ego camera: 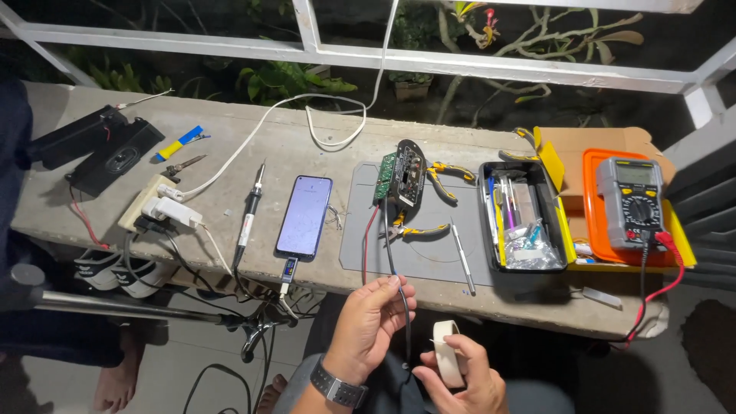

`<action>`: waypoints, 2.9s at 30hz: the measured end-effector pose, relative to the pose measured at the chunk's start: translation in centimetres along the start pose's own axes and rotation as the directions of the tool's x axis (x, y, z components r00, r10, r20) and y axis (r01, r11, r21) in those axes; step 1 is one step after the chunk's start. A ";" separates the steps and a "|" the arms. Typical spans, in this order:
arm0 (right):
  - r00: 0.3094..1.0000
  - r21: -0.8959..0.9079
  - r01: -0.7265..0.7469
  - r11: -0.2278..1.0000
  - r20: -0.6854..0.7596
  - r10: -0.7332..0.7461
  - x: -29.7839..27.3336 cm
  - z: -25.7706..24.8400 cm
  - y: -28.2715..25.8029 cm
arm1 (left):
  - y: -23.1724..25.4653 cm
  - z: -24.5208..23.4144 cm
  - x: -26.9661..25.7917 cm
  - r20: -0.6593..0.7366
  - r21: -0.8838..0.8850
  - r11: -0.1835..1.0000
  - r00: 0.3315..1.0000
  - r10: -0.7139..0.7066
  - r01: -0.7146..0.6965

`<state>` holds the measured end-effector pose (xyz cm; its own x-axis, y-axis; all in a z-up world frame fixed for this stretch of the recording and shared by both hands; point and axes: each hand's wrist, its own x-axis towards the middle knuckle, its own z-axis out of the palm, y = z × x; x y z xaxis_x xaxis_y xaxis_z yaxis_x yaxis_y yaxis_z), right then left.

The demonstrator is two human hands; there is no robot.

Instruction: The person sits on the floor and wraps a black wire with white tape. They briefly interact with a smartphone on the table before continuing to wrap the wire.

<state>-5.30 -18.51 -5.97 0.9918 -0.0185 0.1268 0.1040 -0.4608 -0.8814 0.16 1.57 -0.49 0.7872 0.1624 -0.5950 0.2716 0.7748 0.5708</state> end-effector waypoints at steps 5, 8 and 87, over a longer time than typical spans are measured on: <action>0.993 0.169 -0.106 0.980 -0.031 0.113 1.1 -0.9 -2.4 | 0.4 -0.6 0.2 0.076 0.045 0.997 0.996 0.055 -0.059; 0.980 0.237 -0.190 0.953 -0.012 0.198 2.5 -1.3 -3.3 | 0.9 -0.2 -0.1 0.076 0.069 0.994 0.994 0.078 -0.083; 0.895 0.231 0.118 0.966 0.397 -0.205 9.0 -5.4 -7.1 | 3.9 1.4 -5.1 0.814 0.553 0.002 0.541 0.209 -0.833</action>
<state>2.47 -20.18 3.92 0.8956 0.4303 0.1130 0.2351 -0.2423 -0.9413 -2.02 2.91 5.52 0.9338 -0.2475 0.2584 -0.3491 -0.4719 0.8096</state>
